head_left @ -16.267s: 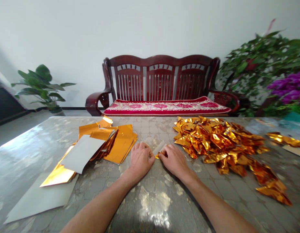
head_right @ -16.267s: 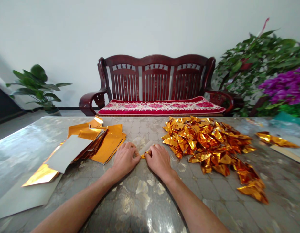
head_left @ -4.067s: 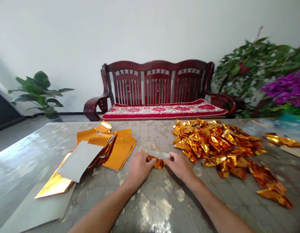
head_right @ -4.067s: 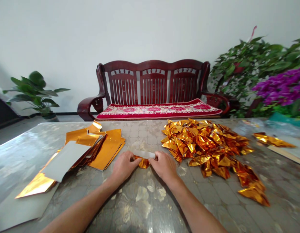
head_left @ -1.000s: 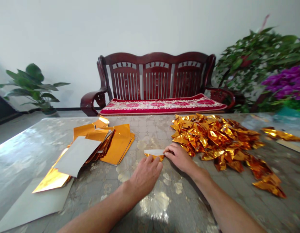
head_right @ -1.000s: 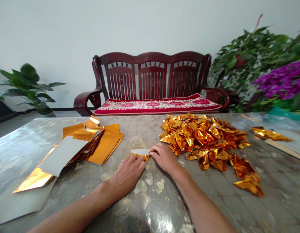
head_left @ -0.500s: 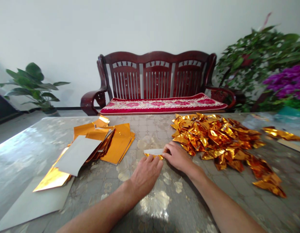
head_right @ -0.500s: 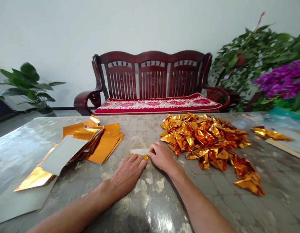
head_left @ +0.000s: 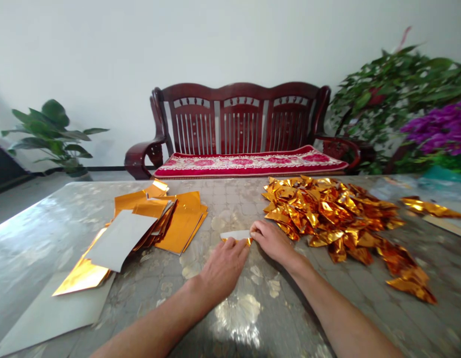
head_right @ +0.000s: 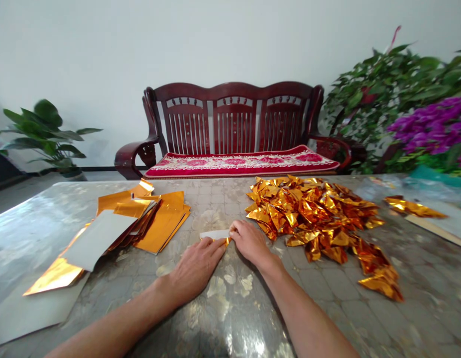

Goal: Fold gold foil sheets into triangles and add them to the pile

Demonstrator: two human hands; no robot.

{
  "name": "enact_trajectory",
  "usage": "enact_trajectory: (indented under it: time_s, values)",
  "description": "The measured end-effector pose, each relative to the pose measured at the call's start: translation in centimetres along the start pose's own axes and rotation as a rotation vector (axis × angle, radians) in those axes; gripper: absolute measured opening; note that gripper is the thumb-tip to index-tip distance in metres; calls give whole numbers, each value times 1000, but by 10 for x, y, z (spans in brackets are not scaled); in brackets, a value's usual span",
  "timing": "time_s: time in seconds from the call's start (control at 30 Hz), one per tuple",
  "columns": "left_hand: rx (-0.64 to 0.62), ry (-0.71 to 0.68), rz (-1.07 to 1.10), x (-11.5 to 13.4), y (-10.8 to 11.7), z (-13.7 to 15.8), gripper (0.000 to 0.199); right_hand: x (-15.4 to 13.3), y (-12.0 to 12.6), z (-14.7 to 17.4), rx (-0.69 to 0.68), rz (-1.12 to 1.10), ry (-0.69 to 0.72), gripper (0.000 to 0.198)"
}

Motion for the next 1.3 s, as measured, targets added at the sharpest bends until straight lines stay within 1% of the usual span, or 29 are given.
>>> enact_trajectory:
  time_s: [0.1, 0.17, 0.47, 0.6, 0.73, 0.83, 0.93, 1.03, 1.13, 1.2, 1.23, 1.3]
  values:
    - [-1, 11, -25, 0, -1, -1, 30, 11, 3, -2, 25, -107, -27, 16]
    - [-2, 16, -34, 1, -2, -2, 28, 15, 5, -2, 48, -126, -36, 16]
    - [-15, 5, -38, 1, -4, -1, 29, 4, 4, 0, 51, 21, -72, 2]
    - [4, -20, -13, -1, -1, 2, 32, 4, 2, -2, 50, 31, -71, 5]
    - [24, -24, 28, -4, 0, 4, 34, 12, 4, -1, 85, -77, -90, 8]
    - [19, -18, 61, -4, -2, 3, 36, 11, 5, 1, 87, -133, -62, 10]
    - [9, -33, 93, -4, -2, 3, 40, 0, 5, 3, 53, -54, 1, 8]
    - [33, -40, 189, -10, 1, 6, 37, -7, 3, 3, 4, 42, 7, 5]
    - [93, 32, 425, -28, 4, 8, 30, -7, 1, 0, -35, 77, -13, 5]
    - [164, 159, 593, -49, 3, 7, 28, -7, 1, -2, -45, 87, -14, 5]
    - [203, 242, 635, -60, 1, 7, 23, -7, 1, -3, -48, 90, -13, 5]
    - [241, 373, 690, -76, -5, 7, 15, -7, 0, -4, -58, 93, -15, 5]
Point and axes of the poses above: each hand's wrist, its own z-axis away from the middle knuckle, its own y-axis out of the back of the hand, x = y × z, the point moved 9 cm from there along -z, towards the middle knuckle
